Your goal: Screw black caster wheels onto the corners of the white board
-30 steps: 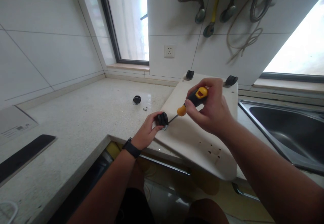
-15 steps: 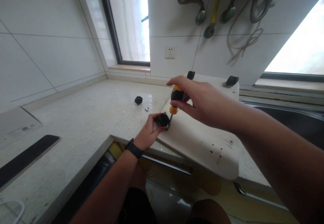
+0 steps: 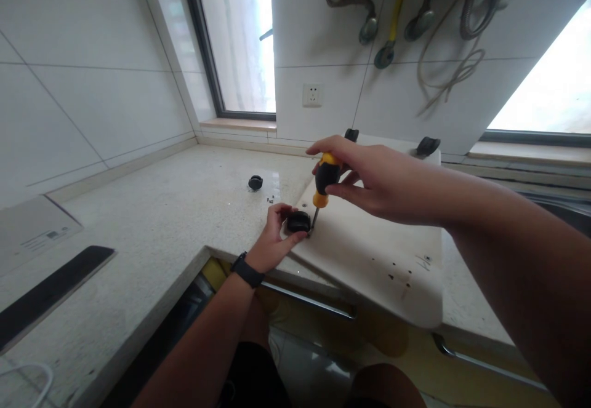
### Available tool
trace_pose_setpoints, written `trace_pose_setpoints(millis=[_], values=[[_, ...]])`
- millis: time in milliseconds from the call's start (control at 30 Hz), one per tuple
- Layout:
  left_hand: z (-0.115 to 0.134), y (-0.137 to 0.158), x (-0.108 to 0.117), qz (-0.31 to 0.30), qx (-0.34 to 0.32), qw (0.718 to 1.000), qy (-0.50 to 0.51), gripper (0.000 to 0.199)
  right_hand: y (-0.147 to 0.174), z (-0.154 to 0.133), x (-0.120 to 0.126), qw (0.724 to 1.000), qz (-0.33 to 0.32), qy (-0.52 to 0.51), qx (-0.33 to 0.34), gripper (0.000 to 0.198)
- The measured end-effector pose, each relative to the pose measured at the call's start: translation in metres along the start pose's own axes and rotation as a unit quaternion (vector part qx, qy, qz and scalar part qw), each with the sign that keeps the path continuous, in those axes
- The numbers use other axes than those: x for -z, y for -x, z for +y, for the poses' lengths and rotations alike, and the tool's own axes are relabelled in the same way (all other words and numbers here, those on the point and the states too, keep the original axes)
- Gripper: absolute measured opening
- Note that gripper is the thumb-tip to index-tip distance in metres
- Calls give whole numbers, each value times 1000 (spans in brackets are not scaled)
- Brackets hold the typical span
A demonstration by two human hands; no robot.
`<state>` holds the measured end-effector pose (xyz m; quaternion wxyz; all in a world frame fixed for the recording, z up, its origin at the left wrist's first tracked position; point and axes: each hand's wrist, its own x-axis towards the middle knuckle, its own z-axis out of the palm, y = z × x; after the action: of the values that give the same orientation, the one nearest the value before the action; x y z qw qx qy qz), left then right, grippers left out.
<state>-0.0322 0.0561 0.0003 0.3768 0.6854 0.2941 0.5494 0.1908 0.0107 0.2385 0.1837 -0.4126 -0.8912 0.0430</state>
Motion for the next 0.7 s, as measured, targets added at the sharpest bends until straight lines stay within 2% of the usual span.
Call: trace_pose_setpoints(millis=[100,233,433,533,633,700], values=[[4,0,2,-10,11,1000,-20,61,-2,-6,-3,999,11,17,25,44],[9,-1,3,-23,8,999,-26,48,-11,-22,-9,996,26,79,38,24],[9,-2,2,-24,27,999,11,45,-19,-32,-18,986,54,157,12,36],[8,-3,2,-26,23,999,1,45,-16,-29,-19,992,61,97,53,44],[8,-2,2,-23,19,1000,-9,44,-13,-22,-14,995,10,14,102,61],[9,-2,2,-21,23,999,-10,44,-12,-18,-9,994,-18,-4,108,61]])
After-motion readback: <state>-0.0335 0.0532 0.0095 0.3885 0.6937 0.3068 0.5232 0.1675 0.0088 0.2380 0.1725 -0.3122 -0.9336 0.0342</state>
